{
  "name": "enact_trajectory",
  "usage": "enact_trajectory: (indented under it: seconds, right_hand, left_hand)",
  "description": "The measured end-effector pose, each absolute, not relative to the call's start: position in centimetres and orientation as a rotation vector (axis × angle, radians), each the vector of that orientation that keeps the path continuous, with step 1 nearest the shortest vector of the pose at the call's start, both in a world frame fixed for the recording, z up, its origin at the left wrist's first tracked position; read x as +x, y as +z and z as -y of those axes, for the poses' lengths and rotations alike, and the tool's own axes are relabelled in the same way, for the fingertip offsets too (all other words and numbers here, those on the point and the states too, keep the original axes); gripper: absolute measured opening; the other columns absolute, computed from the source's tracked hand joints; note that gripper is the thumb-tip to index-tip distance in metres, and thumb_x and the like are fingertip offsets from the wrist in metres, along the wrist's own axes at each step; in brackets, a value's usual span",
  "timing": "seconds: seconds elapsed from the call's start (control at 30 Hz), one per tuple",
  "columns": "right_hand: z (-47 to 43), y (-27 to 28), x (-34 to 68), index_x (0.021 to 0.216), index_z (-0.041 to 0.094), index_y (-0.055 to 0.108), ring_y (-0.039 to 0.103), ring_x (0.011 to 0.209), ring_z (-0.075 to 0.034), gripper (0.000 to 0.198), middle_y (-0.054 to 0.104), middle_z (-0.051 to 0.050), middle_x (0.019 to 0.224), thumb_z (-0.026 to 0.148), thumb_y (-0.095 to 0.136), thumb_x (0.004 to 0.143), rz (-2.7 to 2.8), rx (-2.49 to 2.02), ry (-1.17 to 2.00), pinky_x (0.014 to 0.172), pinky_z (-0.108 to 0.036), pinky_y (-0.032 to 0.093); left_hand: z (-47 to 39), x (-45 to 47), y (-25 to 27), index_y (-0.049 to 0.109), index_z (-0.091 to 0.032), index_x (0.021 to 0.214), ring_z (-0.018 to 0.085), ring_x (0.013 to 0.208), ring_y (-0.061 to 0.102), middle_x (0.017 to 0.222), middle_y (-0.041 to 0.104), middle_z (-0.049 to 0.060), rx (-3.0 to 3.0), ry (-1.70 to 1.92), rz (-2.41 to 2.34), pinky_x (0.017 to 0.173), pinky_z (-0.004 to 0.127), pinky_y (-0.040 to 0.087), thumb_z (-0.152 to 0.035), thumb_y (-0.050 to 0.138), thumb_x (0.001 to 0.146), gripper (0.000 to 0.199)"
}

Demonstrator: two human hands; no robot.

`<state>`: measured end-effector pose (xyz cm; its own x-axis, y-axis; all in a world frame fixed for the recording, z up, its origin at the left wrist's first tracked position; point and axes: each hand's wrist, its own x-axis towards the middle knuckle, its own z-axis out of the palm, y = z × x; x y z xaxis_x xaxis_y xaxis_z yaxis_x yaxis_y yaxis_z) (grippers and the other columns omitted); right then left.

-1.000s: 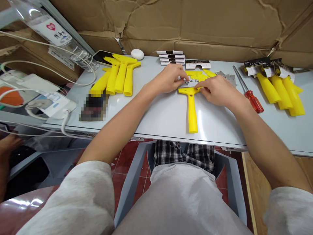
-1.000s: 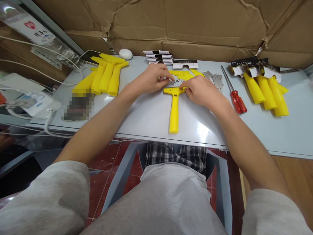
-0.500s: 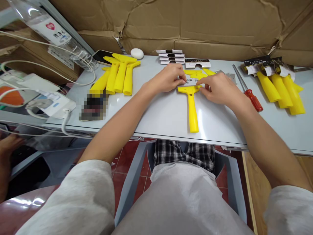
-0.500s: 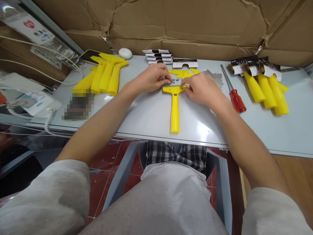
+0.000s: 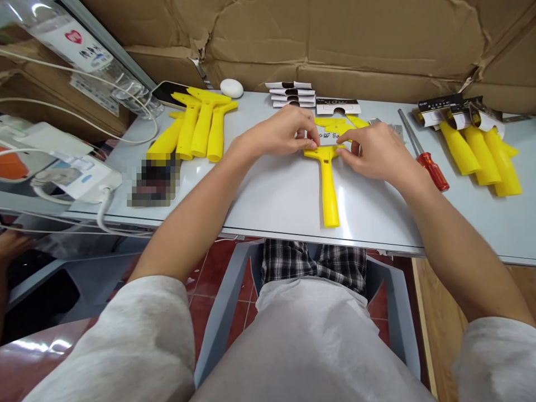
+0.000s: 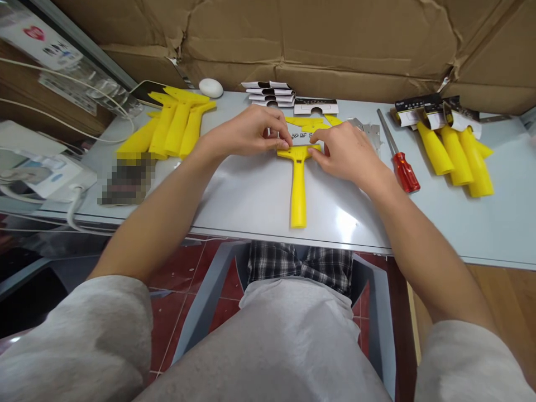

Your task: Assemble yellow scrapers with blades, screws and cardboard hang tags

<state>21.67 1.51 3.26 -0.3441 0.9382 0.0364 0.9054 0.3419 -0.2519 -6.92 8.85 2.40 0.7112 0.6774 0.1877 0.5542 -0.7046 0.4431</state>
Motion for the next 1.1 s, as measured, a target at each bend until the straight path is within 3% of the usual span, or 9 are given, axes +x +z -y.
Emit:
enact_trajectory:
  seconds: [0.23,0.4,0.5,0.63,0.77,0.93,1.1]
  right_hand:
    - [1.2,3.2,18.5,0.171,0.021,0.063,0.074,0.12,-0.033,0.085,0.08,-0.014,0.11,0.079,0.065,0.108,2.4,-1.733,0.345,0.119,-0.049,0.06]
    - [1.2,2.6,18.3,0.174,0.021,0.054,0.074,0.118,-0.032,0.082,0.079,-0.015,0.117,0.065,0.07,0.106,2.405,-1.742,0.435,0.115,-0.05,0.063]
    - [0.7,3.0,18.9,0.173,0.021,0.055,0.075,0.114,-0.029,0.079,0.078,-0.014,0.113,0.061,0.07,0.106,2.302,-1.72,0.599,0.109,-0.048,0.066]
    - [0.4,3.7,19.2,0.175,0.025,0.05,0.076,0.104,-0.024,0.083,0.078,-0.013,0.116,0.069,0.071,0.108,2.08,-1.65,0.936,0.094,-0.044,0.07]
    - [0.2,3.9,19.1,0.176,0.028,0.044,0.077,0.097,-0.021,0.09,0.078,-0.01,0.117,0.074,0.076,0.105,1.878,-1.612,1.194,0.082,-0.04,0.071]
    - [-0.7,3.1,19.6,0.166,0.027,0.053,0.076,0.086,-0.018,0.091,0.08,-0.013,0.125,0.086,0.077,0.101,1.729,-1.58,1.339,0.071,-0.035,0.067]
    - [-1.9,1.9,20.4,0.166,0.024,0.055,0.073,0.075,-0.019,0.088,0.081,-0.013,0.118,0.083,0.073,0.103,1.731,-1.749,1.113,0.07,-0.039,0.065]
  left_hand:
    - [-8.7,-7.2,2.8,0.097,-0.032,0.114,0.031,0.11,0.079,0.119,0.087,0.01,2.54,0.512,-0.996,0.097,0.046,0.062,-0.034,0.078,0.1,0.023]
    - [-8.2,-7.1,3.7,0.096,-0.035,0.111,0.033,0.113,0.076,0.121,0.087,0.01,2.505,0.61,-1.037,0.097,0.052,0.062,-0.042,0.078,0.103,0.021]
    - [-7.8,-7.3,4.7,0.094,-0.037,0.116,0.034,0.112,0.073,0.126,0.087,0.01,2.44,0.82,-1.114,0.095,0.055,0.061,-0.053,0.078,0.106,0.025]
    - [-7.8,-7.9,5.8,0.089,-0.04,0.127,0.037,0.118,0.069,0.116,0.086,0.01,2.387,1.037,-1.232,0.097,0.056,0.062,-0.075,0.069,0.112,0.043]
    - [-8.2,-8.2,5.6,0.09,-0.037,0.124,0.034,0.114,0.071,0.129,0.085,0.01,2.365,1.106,-1.242,0.095,0.054,0.064,-0.08,0.066,0.109,0.052]
    - [-8.2,-7.5,4.5,0.086,-0.048,0.149,0.042,0.13,0.067,0.11,0.087,0.01,2.41,0.875,-1.203,0.102,0.064,0.056,-0.078,0.053,0.114,0.057]
    - [-7.6,-6.9,4.3,0.087,-0.049,0.147,0.043,0.135,0.066,0.113,0.088,0.008,2.392,0.798,-1.164,0.105,0.065,0.053,-0.084,0.052,0.113,0.06]
